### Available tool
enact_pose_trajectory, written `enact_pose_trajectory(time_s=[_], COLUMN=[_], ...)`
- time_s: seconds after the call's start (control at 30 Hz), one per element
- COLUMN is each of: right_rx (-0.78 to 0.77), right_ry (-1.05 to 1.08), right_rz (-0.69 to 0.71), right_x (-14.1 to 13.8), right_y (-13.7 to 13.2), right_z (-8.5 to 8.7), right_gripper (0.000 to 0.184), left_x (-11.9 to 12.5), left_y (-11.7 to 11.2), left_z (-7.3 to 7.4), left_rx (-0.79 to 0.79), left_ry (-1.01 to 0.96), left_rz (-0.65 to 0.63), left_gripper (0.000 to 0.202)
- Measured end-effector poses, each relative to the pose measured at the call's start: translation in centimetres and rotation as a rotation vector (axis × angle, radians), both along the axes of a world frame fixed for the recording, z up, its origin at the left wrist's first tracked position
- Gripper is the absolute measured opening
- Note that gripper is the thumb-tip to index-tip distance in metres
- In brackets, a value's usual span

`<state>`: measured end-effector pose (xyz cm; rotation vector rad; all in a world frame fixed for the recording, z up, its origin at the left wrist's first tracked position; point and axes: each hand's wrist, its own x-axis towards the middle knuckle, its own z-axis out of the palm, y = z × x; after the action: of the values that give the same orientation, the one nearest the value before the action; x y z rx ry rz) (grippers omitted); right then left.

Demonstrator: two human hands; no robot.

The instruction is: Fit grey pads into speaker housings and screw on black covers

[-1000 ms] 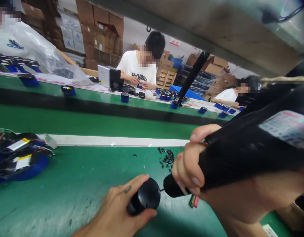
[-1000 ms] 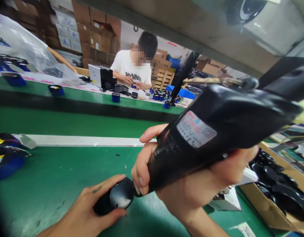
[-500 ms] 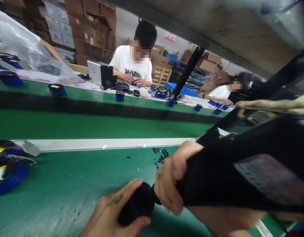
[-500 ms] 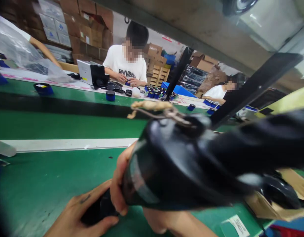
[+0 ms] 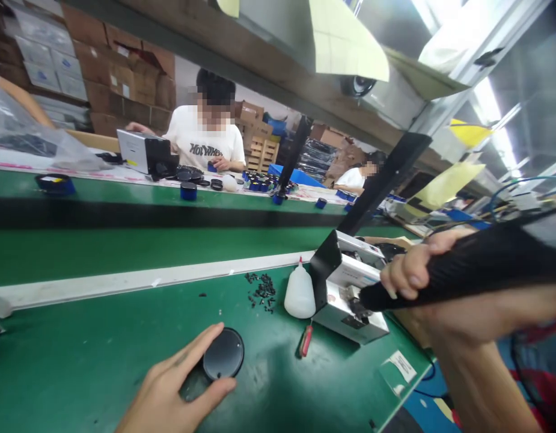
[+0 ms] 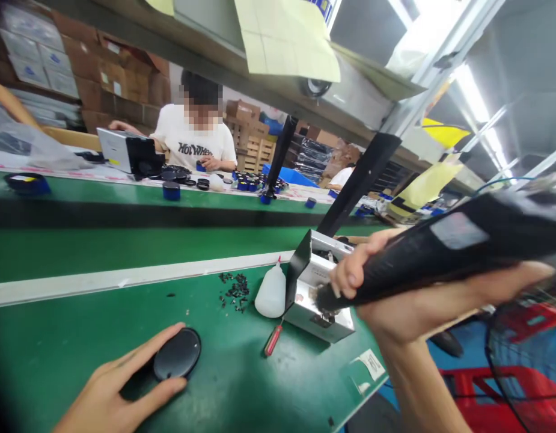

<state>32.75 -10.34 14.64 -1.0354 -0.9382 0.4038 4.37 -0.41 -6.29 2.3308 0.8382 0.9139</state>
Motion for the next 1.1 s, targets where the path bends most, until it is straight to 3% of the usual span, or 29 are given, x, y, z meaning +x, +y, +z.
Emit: enact_pose_trajectory(time_s=[0.07,0.17,0.37,0.47,0.53,0.7,0.8,0.93,1.1], right_rx=[-0.007,-0.063,-0.265,-0.363,-0.331,-0.153,-0.108,-0.111,-0.166], right_ry=[-0.074,-0.09,0.049,0.123,0.132,0.103,0.136,0.14,0.181], right_rz=[-0.082,-0.08,-0.111,-0.065,0.011,0.423,0.544,0.59,0.61], right_x=[2.8,5.0,4.4,2.2,-0.4,-8.9,-12.6,-14.1,-14.1], right_y=[-0.5,0.2,0.8,0.8,1.3,4.9,7.6,9.5,9.6], right_z=[-0.4,-1.6,-2.3,-2.7,-2.8,-1.9,-1.8,-2.7,-3.6], right_gripper=[0.073,0.084,0.083,0.072,0.07,0.07,0.073,0.075,0.076], left_x=[0.0,0.0,0.1,0.3,0.4,0.6,0.7,0.8,0.9], left_y=[0.1,0.3,0.2,-0.3,-0.7,-1.2,-1.2,-1.2,-1.3], left_z=[-0.2,-0.3,0.8,1.9,2.5,3.6,3.7,2.7,2.2], left_rx=[0.016,-0.009,-0.275,-0.426,-0.498,-0.603,-0.598,-0.536,-0.53], left_ry=[-0.02,-0.044,0.01,0.015,-0.004,-0.032,-0.073,-0.107,-0.163], left_rz=[0.009,0.006,-0.028,-0.042,-0.038,-0.018,-0.059,-0.018,-0.041], left_gripper=[0.06,0.06,0.062,0.066,0.072,0.07,0.065,0.068,0.069])
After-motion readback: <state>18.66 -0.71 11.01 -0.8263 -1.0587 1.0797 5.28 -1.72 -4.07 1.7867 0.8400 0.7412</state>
